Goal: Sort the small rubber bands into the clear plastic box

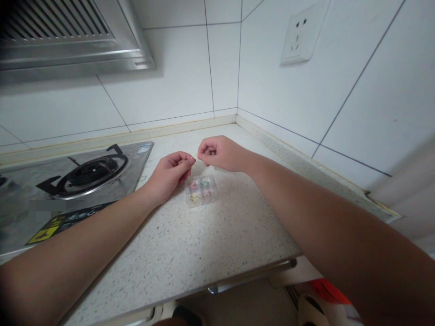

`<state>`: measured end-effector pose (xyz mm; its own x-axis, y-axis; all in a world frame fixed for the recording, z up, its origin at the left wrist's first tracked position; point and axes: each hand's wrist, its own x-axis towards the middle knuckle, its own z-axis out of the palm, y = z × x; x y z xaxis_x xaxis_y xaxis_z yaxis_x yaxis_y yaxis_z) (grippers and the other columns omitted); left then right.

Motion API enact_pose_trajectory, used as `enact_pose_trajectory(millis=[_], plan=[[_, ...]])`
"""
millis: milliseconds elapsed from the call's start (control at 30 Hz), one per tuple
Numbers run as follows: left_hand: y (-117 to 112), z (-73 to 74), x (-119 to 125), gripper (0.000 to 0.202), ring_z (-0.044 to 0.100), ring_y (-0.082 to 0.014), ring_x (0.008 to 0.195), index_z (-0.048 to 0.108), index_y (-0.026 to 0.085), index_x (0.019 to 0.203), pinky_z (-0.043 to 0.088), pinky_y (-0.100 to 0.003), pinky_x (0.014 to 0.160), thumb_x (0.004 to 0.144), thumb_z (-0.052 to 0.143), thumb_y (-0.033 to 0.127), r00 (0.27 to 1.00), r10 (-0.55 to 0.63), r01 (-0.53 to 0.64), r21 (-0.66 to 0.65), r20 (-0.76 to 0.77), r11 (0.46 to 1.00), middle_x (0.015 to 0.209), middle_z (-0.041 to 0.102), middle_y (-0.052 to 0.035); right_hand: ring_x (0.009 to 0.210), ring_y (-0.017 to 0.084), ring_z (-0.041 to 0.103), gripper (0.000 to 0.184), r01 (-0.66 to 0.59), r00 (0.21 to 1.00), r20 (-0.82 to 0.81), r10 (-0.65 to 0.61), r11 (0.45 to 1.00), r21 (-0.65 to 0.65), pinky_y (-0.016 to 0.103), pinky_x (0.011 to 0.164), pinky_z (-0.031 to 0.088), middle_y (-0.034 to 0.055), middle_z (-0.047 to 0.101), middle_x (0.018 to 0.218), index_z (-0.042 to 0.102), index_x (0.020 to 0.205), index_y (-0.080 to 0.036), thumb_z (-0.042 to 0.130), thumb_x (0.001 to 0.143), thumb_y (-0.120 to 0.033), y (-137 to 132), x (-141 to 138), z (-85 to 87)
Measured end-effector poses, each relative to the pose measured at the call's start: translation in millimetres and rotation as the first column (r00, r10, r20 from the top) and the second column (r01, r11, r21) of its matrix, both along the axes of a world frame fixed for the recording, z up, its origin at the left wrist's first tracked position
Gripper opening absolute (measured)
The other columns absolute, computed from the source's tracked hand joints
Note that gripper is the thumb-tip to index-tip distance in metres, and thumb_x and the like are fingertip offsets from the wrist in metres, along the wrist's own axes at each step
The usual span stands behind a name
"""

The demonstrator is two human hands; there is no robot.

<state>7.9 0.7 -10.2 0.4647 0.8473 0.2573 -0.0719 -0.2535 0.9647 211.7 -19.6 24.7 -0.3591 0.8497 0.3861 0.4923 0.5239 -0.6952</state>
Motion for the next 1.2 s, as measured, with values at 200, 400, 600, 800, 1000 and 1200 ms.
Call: enact_pose_trajectory(millis=[200, 400, 600, 800, 1000, 1200], plan=[[-0.4, 0.9, 0.9, 0.025, 0.044, -0.0073, 0.049, 0.066, 0.016, 0.089, 0.031, -0.021, 0.047, 0.083, 0.072, 0.040, 1.000, -0.001, 0.001, -0.006, 0.009, 1.000, 0.060, 0.056, 0.0038, 0.052, 0.009, 0.048, 0.017, 0.007, 1.000, 0.016, -0.007, 1.000, 0.004, 0.024, 0.050, 0.033, 0.0002, 0.065, 0.065, 0.066, 0.087, -0.015, 0.065, 0.086, -0.032, 1.1, -0.1, -1.4], [-0.3, 1.0, 1.1, 0.023, 0.044, -0.0067, 0.049, 0.067, 0.016, 0.090, 0.031, -0.020, 0.046, 0.084, 0.071, 0.037, 1.000, 0.001, 0.000, -0.013, 0.012, 1.000, 0.060, 0.056, 0.0042, 0.053, 0.009, 0.050, 0.016, 0.003, 1.000, 0.005, -0.003, 1.000, 0.005, 0.023, 0.050, 0.035, 0.0003, 0.066, 0.065, 0.067, 0.088, -0.015, 0.064, 0.087, -0.031, 1.5, 0.1, -2.0], [-0.3, 0.7, 0.8, 0.022, 0.044, -0.0065, 0.049, 0.066, 0.016, 0.089, 0.031, -0.020, 0.047, 0.086, 0.071, 0.037, 1.000, -0.001, 0.001, 0.010, 0.009, 1.000, 0.060, 0.056, 0.0045, 0.052, 0.008, 0.048, 0.015, 0.004, 1.000, 0.016, -0.005, 1.000, 0.020, 0.023, 0.049, 0.033, -0.0001, 0.065, 0.065, 0.066, 0.086, -0.015, 0.064, 0.087, -0.030, 0.0, -0.4, -0.4], [0.4, -0.2, 0.8, 0.023, 0.044, -0.0065, 0.049, 0.066, 0.016, 0.089, 0.031, -0.020, 0.047, 0.086, 0.070, 0.039, 1.000, -0.007, 0.007, 0.014, 0.014, 1.000, 0.059, 0.056, 0.0045, 0.052, 0.008, 0.048, 0.016, -0.006, 1.000, 0.008, 0.006, 1.000, 0.030, 0.022, 0.048, 0.033, -0.0005, 0.064, 0.063, 0.064, 0.085, -0.015, 0.066, 0.087, -0.031, -0.3, -0.2, -0.4], [0.8, -0.4, 0.8, 0.025, 0.044, -0.0070, 0.048, 0.066, 0.016, 0.090, 0.032, -0.021, 0.047, 0.085, 0.071, 0.040, 1.000, -0.010, 0.009, 0.014, 0.016, 1.000, 0.059, 0.056, 0.0042, 0.054, 0.009, 0.049, 0.015, -0.032, 0.999, -0.005, 0.032, 0.999, 0.029, 0.022, 0.049, 0.034, -0.0004, 0.064, 0.064, 0.064, 0.085, -0.015, 0.066, 0.086, -0.030, -0.3, -0.5, 0.2], [0.8, -0.5, 1.1, 0.024, 0.044, -0.0068, 0.048, 0.066, 0.016, 0.090, 0.030, -0.021, 0.046, 0.085, 0.072, 0.039, 1.000, -0.012, 0.012, -0.003, 0.021, 1.000, 0.059, 0.056, 0.0045, 0.055, 0.009, 0.048, 0.013, -0.026, 1.000, -0.014, 0.026, 1.000, 0.015, 0.023, 0.051, 0.035, -0.0016, 0.060, 0.063, 0.063, 0.083, -0.015, 0.068, 0.083, -0.027, -0.8, -1.7, 0.3]])
